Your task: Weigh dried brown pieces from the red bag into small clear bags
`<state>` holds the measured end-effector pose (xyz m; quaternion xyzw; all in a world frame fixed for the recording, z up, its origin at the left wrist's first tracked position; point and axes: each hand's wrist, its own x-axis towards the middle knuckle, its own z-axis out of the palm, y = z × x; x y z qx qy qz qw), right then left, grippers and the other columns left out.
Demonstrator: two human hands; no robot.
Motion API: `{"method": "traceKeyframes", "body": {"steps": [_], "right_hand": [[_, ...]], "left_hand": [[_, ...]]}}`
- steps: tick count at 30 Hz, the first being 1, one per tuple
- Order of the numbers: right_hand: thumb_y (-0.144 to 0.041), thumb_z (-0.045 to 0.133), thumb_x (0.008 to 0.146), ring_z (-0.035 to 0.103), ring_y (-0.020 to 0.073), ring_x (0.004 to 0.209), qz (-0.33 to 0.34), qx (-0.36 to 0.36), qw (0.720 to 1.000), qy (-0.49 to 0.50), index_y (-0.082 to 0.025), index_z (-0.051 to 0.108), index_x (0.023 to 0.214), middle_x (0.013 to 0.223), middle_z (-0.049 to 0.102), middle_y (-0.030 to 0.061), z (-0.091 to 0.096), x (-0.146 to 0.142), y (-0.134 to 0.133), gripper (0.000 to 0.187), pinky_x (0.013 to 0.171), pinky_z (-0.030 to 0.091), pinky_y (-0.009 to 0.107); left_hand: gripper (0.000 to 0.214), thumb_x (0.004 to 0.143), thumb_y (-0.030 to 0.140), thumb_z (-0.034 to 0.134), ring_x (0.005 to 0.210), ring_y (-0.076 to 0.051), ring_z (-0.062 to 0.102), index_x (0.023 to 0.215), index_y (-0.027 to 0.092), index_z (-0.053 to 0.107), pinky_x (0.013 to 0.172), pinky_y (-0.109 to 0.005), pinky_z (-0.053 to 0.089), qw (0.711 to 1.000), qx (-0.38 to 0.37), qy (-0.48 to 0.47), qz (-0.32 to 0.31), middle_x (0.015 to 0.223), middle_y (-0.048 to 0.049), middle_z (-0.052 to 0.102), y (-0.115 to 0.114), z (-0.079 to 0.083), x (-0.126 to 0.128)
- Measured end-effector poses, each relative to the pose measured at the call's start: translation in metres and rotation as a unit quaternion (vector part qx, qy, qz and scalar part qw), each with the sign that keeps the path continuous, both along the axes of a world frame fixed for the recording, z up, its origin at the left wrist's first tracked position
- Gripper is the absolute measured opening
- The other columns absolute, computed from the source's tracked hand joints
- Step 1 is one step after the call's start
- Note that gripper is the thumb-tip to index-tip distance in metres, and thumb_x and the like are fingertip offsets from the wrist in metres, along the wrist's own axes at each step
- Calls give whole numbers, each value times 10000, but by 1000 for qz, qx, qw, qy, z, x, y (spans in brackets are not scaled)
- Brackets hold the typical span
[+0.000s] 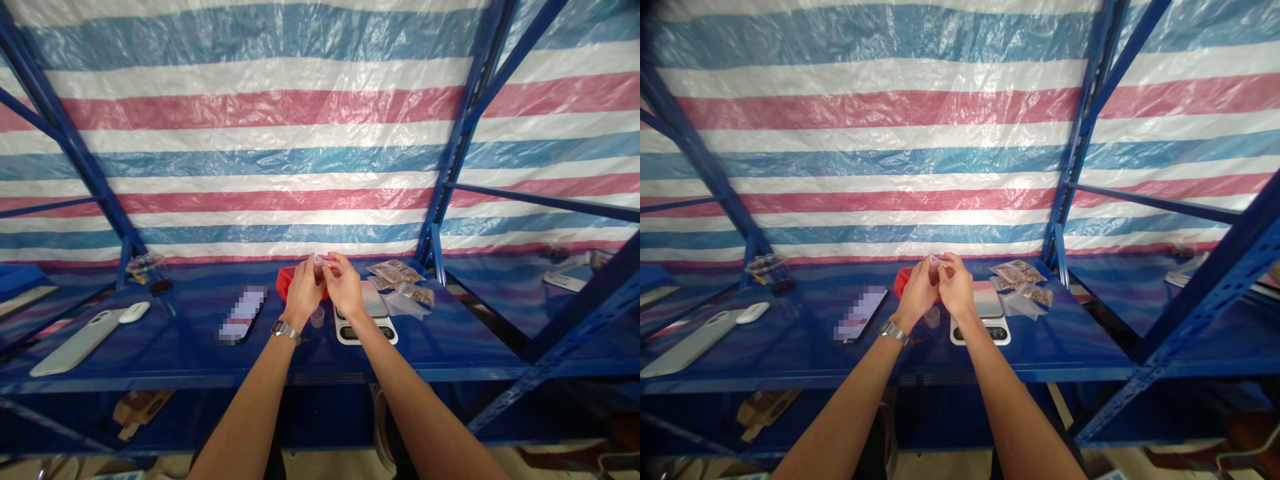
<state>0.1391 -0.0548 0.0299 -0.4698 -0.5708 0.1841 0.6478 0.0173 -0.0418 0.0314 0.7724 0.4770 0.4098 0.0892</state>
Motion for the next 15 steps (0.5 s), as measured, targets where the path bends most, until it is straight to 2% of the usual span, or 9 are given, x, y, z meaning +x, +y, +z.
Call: {"method": "traceKeyframes", "body": {"steps": [5, 11, 15], "right_hand": [[-311, 584, 912, 778, 239, 947, 8, 2, 1000, -3, -234, 679, 1198, 1027, 815, 67, 6, -3, -4, 310, 922, 591, 389], [-314, 597, 892, 767, 242, 889, -40, 8, 999, 19, -238, 700, 1102, 951, 810, 50, 10, -4, -6, 246, 866, 590, 369], [-307, 601, 876, 751, 231, 849, -48, 18, 998, 27, -226, 690, 1109, 954, 797, 57, 12, -6, -4, 262, 860, 586, 367]], "left_hand": [[642, 933, 222, 630, 1231, -358, 618, 1538, 170, 421, 979, -489, 538, 999, 4, -14, 35, 1306, -199, 624, 3, -3, -4], [706, 912, 201, 658, 1197, -341, 668, 1565, 191, 388, 947, -443, 543, 1000, -16, -13, 3, 1349, -209, 640, 3, 0, -9], [675, 930, 162, 592, 1077, -291, 718, 1571, 189, 383, 880, -376, 545, 999, -32, 4, -2, 1214, -182, 724, 3, 2, -11]]}}
